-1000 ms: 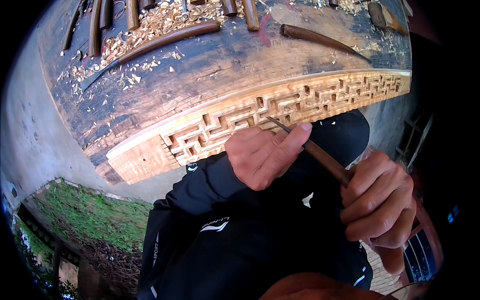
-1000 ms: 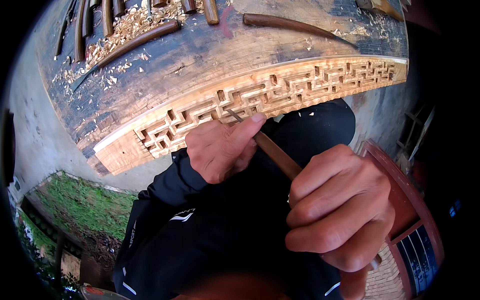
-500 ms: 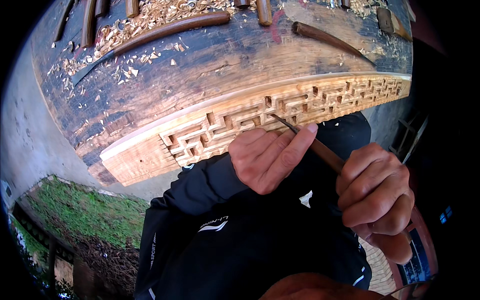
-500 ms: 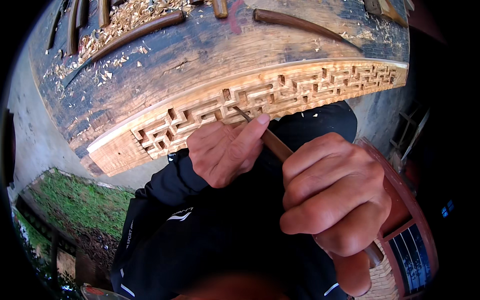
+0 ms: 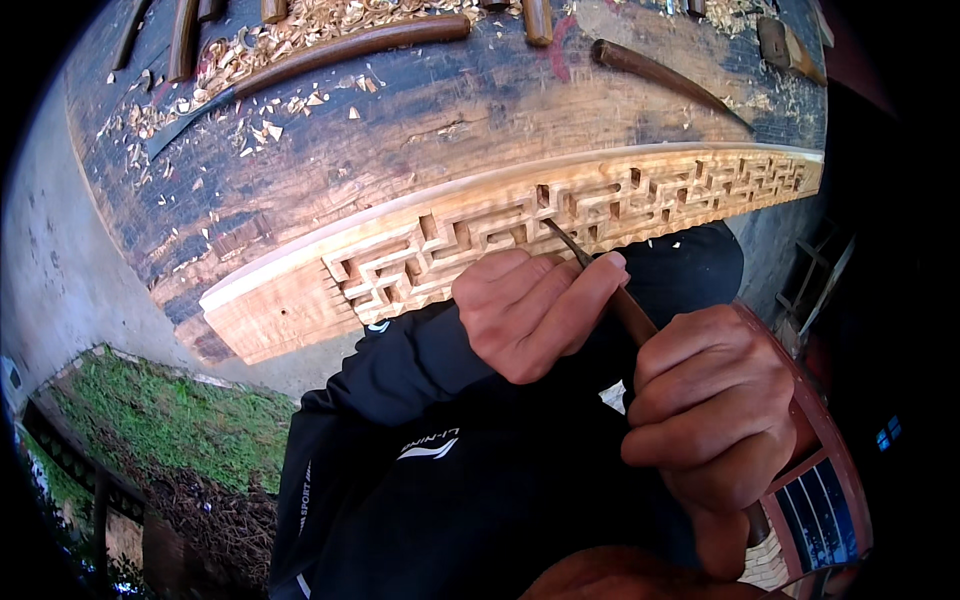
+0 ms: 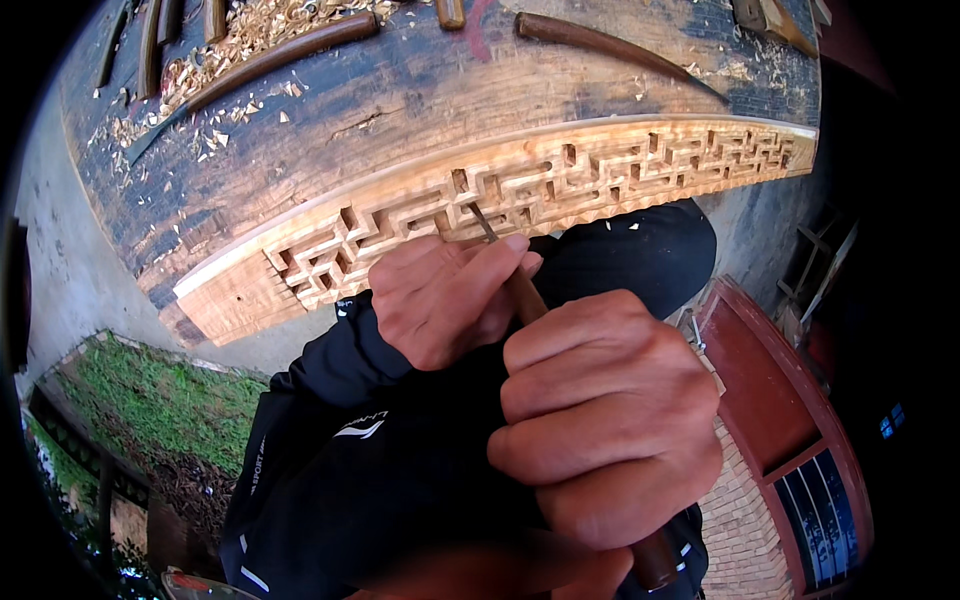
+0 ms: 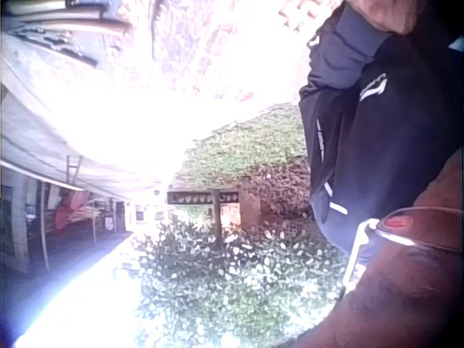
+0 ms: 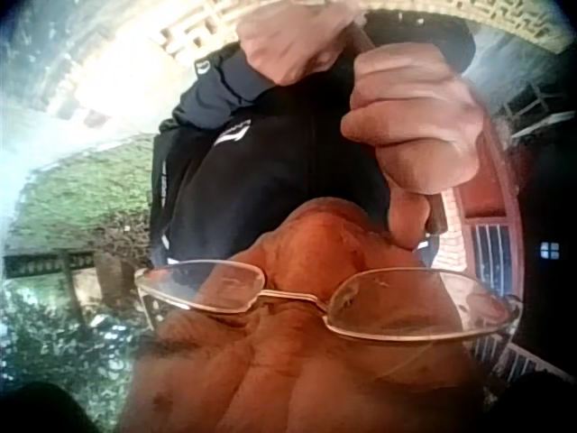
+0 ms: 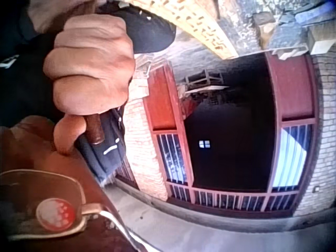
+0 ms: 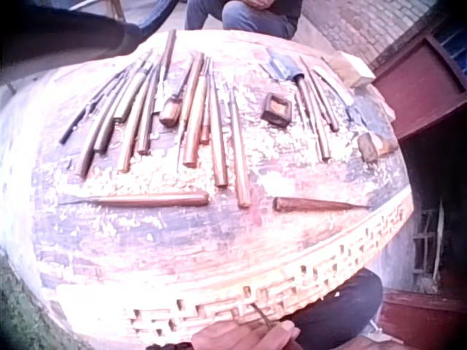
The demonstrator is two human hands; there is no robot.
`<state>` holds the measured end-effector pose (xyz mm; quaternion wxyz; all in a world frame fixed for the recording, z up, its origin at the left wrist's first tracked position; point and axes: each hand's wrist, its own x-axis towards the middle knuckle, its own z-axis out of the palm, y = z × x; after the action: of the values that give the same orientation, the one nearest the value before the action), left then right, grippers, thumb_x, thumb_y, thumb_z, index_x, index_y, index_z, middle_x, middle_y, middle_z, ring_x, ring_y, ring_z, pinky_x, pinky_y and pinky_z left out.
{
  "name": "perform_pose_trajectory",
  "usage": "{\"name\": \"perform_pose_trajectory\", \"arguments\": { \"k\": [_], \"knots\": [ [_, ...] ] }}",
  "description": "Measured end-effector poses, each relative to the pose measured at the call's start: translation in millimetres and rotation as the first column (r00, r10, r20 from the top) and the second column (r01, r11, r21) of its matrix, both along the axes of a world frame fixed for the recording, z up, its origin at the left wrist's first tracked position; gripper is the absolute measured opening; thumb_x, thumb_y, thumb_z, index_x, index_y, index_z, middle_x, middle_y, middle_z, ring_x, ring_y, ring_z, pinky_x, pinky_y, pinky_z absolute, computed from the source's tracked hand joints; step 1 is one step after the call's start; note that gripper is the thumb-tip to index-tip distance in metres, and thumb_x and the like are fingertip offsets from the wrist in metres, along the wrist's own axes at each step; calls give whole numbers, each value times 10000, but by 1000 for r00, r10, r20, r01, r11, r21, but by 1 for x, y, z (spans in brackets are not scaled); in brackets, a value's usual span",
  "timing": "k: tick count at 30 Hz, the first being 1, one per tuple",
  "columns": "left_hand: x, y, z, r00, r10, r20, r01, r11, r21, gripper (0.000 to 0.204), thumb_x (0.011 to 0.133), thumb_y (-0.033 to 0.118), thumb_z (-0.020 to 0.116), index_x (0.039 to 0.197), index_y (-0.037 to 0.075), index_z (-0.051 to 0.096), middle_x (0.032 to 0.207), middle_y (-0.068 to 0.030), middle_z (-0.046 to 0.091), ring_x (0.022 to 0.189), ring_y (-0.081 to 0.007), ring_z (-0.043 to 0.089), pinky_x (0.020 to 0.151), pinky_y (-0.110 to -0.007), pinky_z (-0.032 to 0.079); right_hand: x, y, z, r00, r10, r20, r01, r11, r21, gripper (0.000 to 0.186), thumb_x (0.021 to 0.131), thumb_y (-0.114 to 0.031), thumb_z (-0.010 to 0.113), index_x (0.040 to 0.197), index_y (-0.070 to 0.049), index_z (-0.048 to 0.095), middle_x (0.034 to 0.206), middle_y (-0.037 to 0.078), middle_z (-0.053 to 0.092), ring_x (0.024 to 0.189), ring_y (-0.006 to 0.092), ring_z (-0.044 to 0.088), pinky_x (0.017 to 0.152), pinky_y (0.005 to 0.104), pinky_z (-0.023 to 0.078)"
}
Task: The person carves a geometric lattice pattern into a wooden plank using a chisel. They hold the chisel with both hands and press the tip into the wood to remove material while the plank rests on a workbench.
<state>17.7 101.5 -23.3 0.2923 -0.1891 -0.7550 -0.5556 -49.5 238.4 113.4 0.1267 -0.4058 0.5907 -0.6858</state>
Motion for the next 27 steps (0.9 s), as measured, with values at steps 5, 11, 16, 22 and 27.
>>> {"name": "perform_pose_trajectory", "arguments": {
  "k": [5,11,16,22,27],
  "knots": [
    [0,-18,11,987,-149,67,153,986,-62,526,835,-44,873,1334,-54,708,813,-71,759,628,-163,710,497,-296,442,9,0,4,993,74,-94,-68,995,66,637,1102,-609,647,730,-99,566,710,116,716,452,162,588,420,266,410],
    [-1,-16,8,989,-147,35,149,986,-70,578,825,-50,845,1382,-61,690,861,-86,772,666,-169,728,527,-301,471,3,3,2,1000,-4,-27,3,999,-32,677,1121,-622,602,670,-124,521,670,99,702,424,141,569,394,253,379],
    [0,-19,11,988,-142,55,147,984,-100,614,838,-32,861,1418,-78,666,845,-78,758,670,-170,725,543,-302,494,-1,-3,5,991,-95,93,100,994,-45,690,1140,-626,553,655,-143,472,621,78,686,377,111,520,372,243,354],
    [1,-17,8,991,-124,40,126,990,-58,601,854,25,919,1392,-76,672,785,-63,714,621,-170,678,515,-306,452,0,-6,5,995,-72,63,71,997,14,684,1132,-634,563,675,-133,480,651,102,706,394,134,531,375,260,364],
    [4,-20,5,990,-140,30,142,988,-65,507,846,23,862,1322,-53,704,743,-45,666,591,-161,622,496,-306,406,16,-13,2,997,-62,-49,65,996,66,678,1109,-616,627,678,-103,521,673,122,703,439,175,563,411,296,395]
  ]
}}
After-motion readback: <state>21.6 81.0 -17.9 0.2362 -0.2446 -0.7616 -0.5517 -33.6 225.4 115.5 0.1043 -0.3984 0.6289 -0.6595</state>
